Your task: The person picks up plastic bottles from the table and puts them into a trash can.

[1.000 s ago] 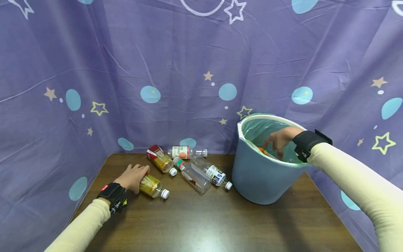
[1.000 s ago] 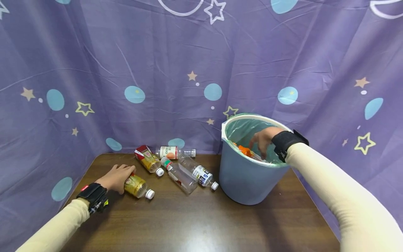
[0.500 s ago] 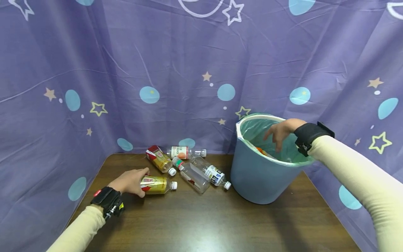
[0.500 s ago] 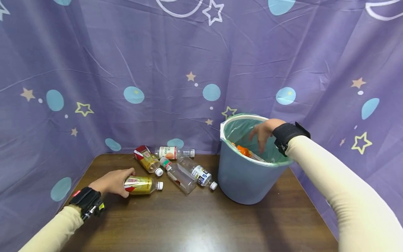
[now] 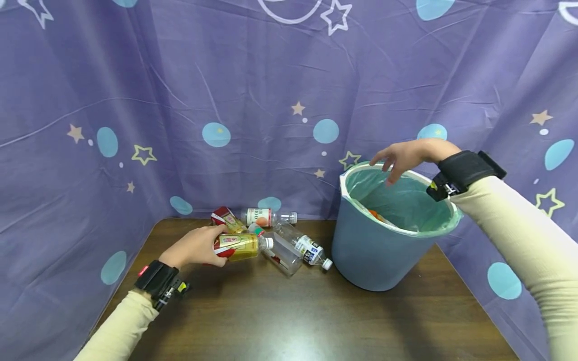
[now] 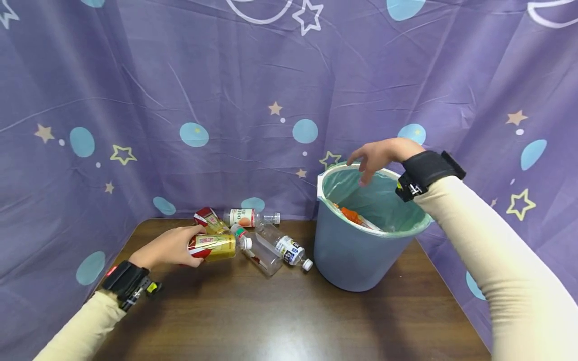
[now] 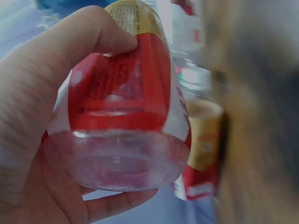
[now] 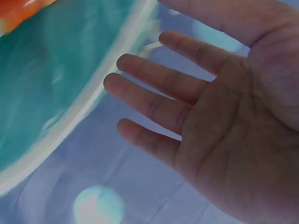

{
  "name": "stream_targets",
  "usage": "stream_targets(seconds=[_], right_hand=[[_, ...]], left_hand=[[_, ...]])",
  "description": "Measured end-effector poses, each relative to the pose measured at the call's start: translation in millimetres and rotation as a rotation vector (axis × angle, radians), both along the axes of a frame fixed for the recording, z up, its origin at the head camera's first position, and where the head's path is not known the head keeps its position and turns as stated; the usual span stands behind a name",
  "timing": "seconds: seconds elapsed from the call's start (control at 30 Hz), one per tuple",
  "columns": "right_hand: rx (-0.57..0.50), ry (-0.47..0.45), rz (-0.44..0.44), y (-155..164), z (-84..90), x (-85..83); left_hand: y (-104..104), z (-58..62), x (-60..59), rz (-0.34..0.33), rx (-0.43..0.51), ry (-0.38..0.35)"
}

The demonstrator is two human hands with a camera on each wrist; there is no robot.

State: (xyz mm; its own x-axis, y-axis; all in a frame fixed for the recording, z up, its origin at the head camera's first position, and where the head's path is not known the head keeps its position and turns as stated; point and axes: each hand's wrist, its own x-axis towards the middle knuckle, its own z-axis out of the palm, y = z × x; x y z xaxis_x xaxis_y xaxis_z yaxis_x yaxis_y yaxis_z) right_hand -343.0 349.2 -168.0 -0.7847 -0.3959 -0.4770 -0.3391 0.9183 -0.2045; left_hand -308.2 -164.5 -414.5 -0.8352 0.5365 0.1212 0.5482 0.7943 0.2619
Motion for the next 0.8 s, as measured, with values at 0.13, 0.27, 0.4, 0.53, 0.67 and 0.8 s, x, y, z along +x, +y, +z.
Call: stream_targets(seconds=[0.13, 0.27, 0.4, 0.53, 0.67, 0.8], right_hand=[[-0.101, 0.1, -0.005, -22, 14.0, 13.9], [-0.165, 0.257, 0.025, -53, 14.9, 29.4], [-0.189, 0.389, 0.054, -85, 2.4, 44.2], [-0.192, 0.468, 0.133, -114, -20.5, 58.2], [-0.161, 0.563, 0.226, -136, -49.3, 74.5], [-0.102, 0.752, 0.35, -149, -78.7, 86.1]], left_hand=[[18, 17.9, 1.0, -0.022, 0.034, 0.079], [38, 34.2, 5.8, -0.051, 0.064, 0.158], [59, 46.0, 10.4, -0.075, 0.095, 0.232], [76, 55.8, 13.2, -0.109, 0.154, 0.27], [90, 65.1, 15.6, -0.139, 0.183, 0.31], [101, 73.3, 19.3, -0.155, 0.187, 0.346]])
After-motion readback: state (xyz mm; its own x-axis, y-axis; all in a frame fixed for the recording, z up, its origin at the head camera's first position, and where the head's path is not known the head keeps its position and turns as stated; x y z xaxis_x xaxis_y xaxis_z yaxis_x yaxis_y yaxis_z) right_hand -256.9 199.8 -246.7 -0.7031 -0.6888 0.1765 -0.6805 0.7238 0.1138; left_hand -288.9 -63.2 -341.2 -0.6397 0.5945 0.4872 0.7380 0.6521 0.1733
